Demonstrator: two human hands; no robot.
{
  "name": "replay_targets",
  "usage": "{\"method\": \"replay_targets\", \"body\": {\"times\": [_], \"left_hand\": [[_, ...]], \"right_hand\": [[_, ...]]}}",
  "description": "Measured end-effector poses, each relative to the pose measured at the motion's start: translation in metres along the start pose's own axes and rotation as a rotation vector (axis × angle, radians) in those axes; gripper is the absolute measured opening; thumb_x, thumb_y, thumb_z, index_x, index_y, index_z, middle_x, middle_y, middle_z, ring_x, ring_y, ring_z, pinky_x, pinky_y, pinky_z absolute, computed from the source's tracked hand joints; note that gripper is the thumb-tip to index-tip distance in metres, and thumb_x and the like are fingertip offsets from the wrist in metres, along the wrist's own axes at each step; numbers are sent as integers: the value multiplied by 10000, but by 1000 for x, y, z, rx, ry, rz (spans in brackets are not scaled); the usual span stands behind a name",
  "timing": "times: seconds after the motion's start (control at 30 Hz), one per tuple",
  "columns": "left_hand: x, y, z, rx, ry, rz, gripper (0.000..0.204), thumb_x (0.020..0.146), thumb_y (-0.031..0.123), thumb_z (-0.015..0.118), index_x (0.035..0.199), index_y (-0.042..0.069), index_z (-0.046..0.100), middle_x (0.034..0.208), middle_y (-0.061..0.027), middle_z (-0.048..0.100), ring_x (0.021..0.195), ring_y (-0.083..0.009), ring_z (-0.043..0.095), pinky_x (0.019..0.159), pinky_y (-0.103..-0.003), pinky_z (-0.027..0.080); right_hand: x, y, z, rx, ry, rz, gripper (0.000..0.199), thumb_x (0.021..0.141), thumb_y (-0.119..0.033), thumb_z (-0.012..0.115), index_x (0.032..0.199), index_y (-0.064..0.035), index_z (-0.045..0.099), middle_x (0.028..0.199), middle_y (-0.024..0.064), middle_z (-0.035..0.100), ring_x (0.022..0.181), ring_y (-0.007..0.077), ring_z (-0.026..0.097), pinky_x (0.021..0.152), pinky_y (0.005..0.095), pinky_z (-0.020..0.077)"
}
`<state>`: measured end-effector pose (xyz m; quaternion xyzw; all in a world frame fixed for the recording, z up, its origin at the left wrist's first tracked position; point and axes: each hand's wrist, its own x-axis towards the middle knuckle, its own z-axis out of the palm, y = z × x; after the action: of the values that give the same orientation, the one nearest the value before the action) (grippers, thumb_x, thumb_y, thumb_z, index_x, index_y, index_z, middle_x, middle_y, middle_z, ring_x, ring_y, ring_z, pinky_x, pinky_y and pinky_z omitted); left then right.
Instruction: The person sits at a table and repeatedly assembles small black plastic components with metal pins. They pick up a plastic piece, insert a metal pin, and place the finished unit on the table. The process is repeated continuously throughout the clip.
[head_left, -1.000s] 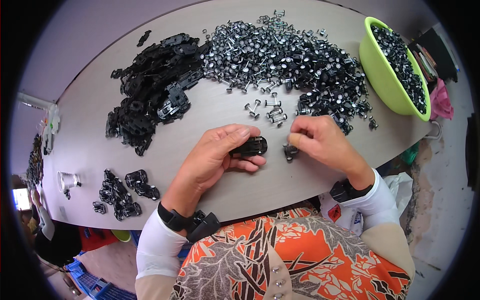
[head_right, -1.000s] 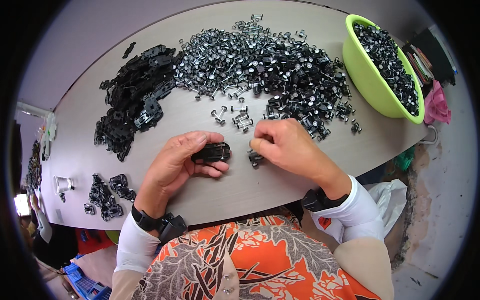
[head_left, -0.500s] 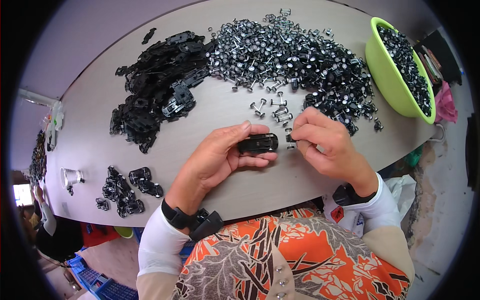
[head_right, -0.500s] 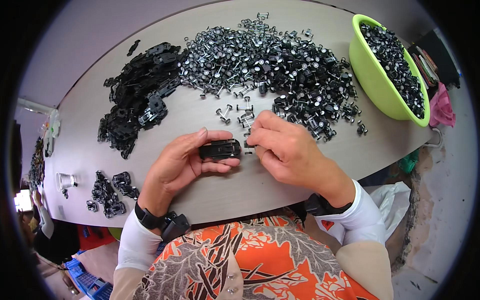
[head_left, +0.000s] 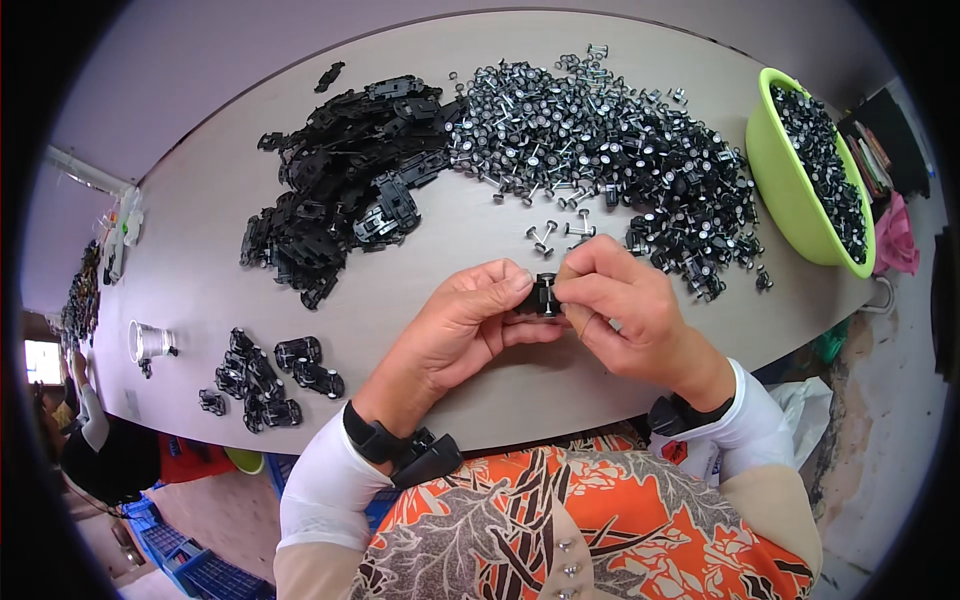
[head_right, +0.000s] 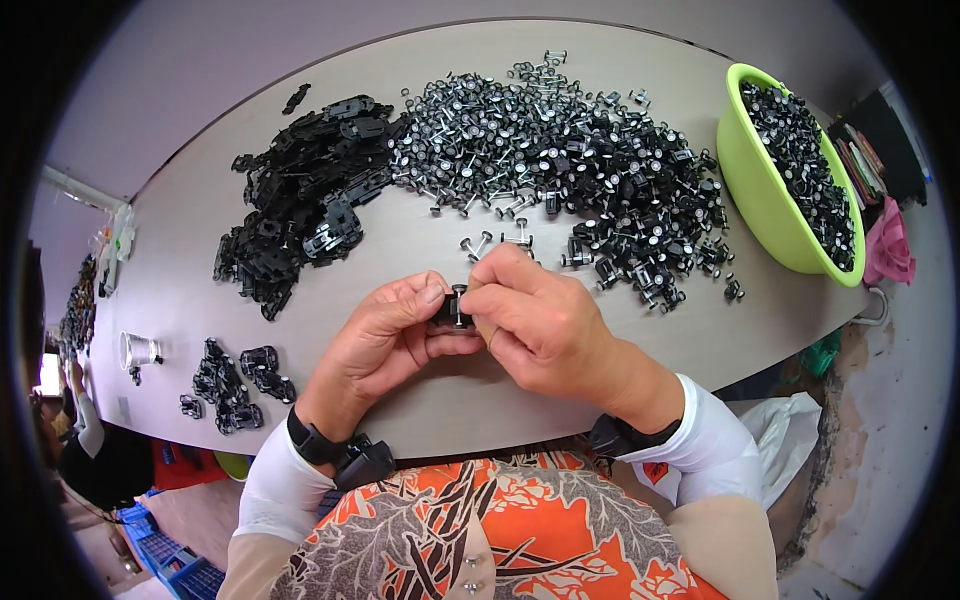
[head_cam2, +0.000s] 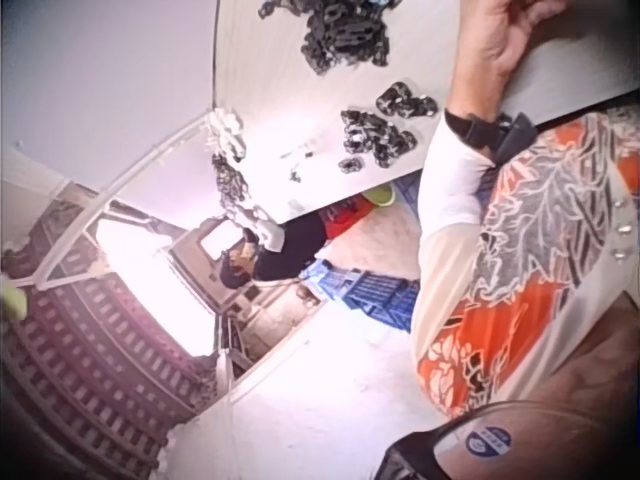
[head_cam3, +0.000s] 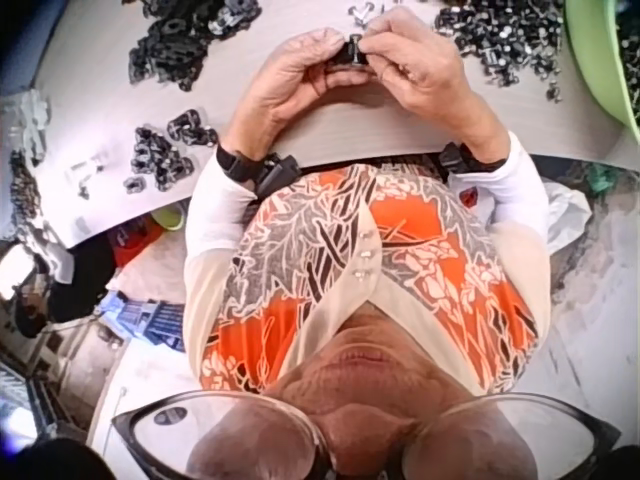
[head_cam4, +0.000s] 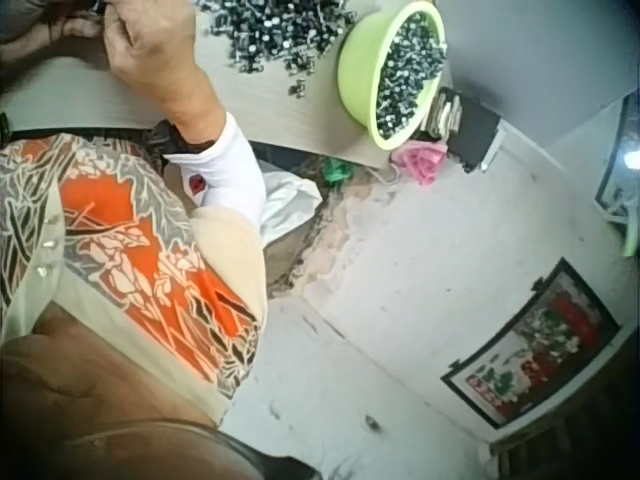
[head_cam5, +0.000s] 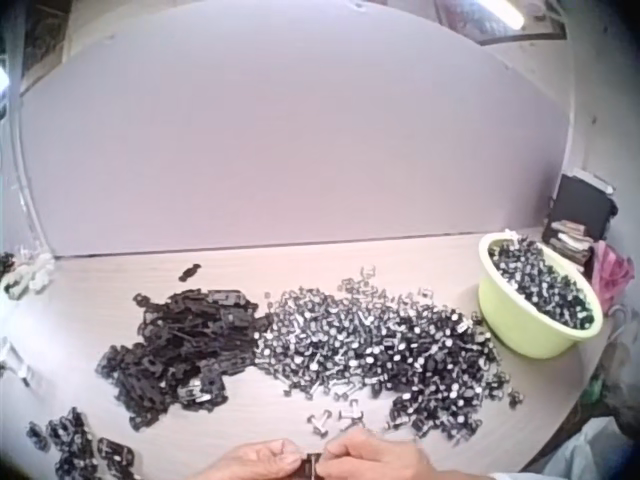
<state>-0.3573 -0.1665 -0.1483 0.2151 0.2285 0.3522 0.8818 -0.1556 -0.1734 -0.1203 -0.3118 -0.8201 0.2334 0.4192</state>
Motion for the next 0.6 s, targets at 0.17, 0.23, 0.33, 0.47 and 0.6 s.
{"method": "replay_targets", "body": {"times": [0.17, 0.23, 0.33, 0.47, 0.6], "left_hand": [[-3, 1, 4, 59, 31, 31, 183, 963, 203, 572, 944, 21, 579, 951, -107, 651, 867, -229, 678, 828, -375, 581], [-4, 4, 9, 19, 42, 25, 190, 956, 215, 588, 939, 25, 585, 927, -86, 647, 854, -210, 674, 823, -370, 582], [-2, -2, 5, 96, 51, 49, 186, 954, 208, 592, 927, 24, 593, 911, -69, 646, 842, -190, 665, 820, -368, 582], [-4, -3, 4, 138, 39, 45, 174, 958, 197, 582, 910, 30, 590, 899, -59, 641, 836, -172, 655, 822, -366, 578], [-2, -3, 11, 139, 57, 83, 159, 944, 180, 605, 858, 58, 552, 886, -53, 636, 831, -157, 649, 816, -359, 575]], "right_hand": [[0, -5, 2, -130, -77, 8, 187, 707, 44, 662, 878, -22, 625, 889, 97, 538, 650, 235, 593, 542, 331, 478], [2, -7, 1, -160, -83, 1, 170, 706, 19, 678, 857, -27, 614, 875, 96, 520, 644, 243, 590, 541, 343, 478], [6, -13, 0, -165, -137, 11, 153, 707, -6, 702, 812, -29, 593, 848, 97, 501, 636, 247, 582, 536, 352, 473], [5, -17, 6, -190, -136, 29, 186, 708, -15, 711, 832, -32, 574, 852, 96, 491, 636, 255, 576, 532, 364, 467], [7, -14, 10, -161, -24, 0, 315, 689, 93, 631, 983, -14, 593, 826, 95, 521, 617, 237, 562, 508, 323, 459]]}}
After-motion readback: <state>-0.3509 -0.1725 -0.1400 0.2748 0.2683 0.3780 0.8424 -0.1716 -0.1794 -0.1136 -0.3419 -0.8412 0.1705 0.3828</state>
